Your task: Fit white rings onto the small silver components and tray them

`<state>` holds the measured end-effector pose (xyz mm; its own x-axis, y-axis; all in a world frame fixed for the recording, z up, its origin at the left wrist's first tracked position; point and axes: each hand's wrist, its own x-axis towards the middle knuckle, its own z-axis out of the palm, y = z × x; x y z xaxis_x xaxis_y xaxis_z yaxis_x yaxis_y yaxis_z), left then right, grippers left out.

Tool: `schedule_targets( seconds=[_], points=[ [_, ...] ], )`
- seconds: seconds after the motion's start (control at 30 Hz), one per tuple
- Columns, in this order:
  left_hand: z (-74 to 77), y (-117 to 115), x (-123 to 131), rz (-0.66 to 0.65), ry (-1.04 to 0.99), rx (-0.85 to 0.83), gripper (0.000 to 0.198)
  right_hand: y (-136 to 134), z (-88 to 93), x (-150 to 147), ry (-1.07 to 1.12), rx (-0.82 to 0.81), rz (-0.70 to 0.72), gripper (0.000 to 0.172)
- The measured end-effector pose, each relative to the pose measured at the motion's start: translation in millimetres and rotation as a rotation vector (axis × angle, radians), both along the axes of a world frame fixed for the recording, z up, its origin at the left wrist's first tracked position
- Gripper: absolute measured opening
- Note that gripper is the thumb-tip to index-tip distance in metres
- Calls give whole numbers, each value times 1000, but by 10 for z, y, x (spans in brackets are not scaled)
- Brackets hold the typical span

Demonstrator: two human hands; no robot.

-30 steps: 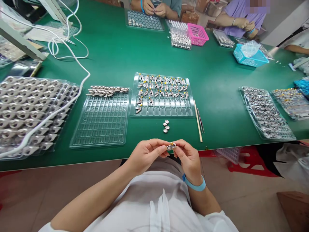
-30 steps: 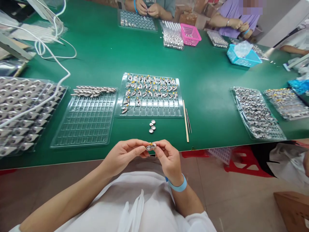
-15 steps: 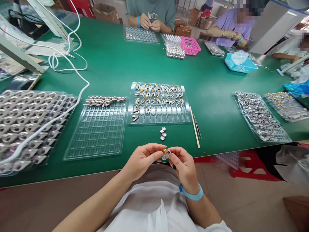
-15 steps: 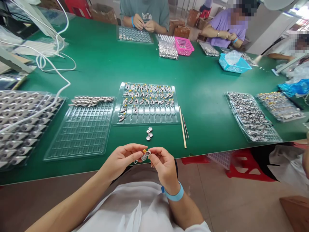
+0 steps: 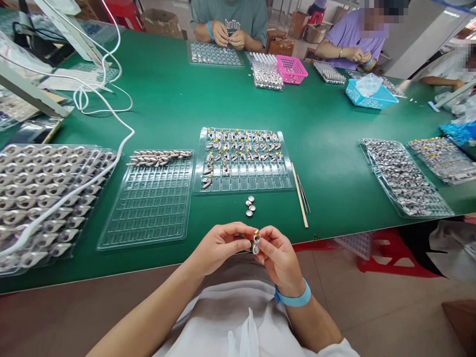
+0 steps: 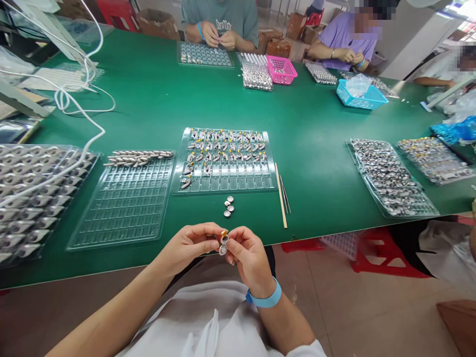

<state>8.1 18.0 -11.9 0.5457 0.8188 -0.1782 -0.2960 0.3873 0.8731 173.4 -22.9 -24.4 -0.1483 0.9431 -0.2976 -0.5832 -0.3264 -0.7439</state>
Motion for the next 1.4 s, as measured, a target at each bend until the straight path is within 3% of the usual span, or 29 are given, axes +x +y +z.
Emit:
schedule_targets(
  seconds=[0.17, 0.27, 0.4, 0.47, 0.6, 0.73, 0.83, 1.17, 1.4],
  points=[
    [22, -33, 55, 50, 3, 23, 16, 11, -15, -57, 75, -33, 24, 19],
    [34, -44, 46, 93, 124, 143, 12, -7, -30, -59, 58, 5, 61, 20],
    [71, -67, 9, 178, 409, 398, 10, -37, -20, 60, -329, 160, 110, 13],
    [94, -87, 7, 204, 561, 451, 12, -40, 1, 140, -574, 269, 26, 16],
    [151, -126, 58, 184, 728, 498, 18, -8, 54, 213, -729, 477, -19, 28],
    [218, -134, 121, 116, 707, 556, 22, 34, 87, 183, -807, 580, -56, 20],
    [247, -125, 136, 115, 712, 508, 25, 50, 93, 184, -849, 583, -77, 17],
    [204, -113, 180, 169, 688, 398, 17, 1, 19, 210, -997, 857, -90, 40],
    [177, -118, 216, 193, 689, 389, 16, -26, 47, 184, -910, 744, -96, 21]
  ],
)
